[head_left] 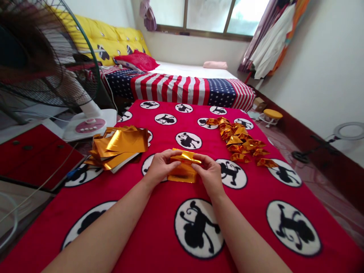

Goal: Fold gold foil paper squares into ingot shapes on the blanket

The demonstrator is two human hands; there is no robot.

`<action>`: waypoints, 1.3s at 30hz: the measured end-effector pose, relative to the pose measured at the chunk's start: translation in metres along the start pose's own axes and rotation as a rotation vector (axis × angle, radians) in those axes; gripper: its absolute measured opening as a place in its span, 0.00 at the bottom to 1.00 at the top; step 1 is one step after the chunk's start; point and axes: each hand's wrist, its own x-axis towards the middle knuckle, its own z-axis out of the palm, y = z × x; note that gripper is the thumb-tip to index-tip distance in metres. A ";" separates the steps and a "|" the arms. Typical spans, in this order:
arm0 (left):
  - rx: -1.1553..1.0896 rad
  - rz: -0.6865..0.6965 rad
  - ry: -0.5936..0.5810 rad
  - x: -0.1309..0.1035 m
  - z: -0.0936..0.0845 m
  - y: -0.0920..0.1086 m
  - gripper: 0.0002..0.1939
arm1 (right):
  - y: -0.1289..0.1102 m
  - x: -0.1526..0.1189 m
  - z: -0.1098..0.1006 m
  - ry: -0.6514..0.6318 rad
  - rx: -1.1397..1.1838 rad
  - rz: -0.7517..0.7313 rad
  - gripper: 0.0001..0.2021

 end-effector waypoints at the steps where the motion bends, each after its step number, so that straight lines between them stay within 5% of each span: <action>1: -0.004 -0.019 0.005 0.000 0.000 0.000 0.20 | 0.000 0.000 0.000 -0.001 -0.007 -0.002 0.15; 15: 0.003 -0.065 0.050 -0.003 0.002 0.008 0.16 | 0.002 -0.001 0.000 -0.001 0.015 0.023 0.13; 27: 0.027 0.074 0.070 0.000 0.002 0.005 0.11 | 0.001 -0.001 0.002 -0.039 0.050 -0.002 0.12; 39: 0.018 0.016 0.073 -0.003 0.007 0.002 0.09 | 0.000 -0.002 0.004 -0.061 -0.048 -0.057 0.07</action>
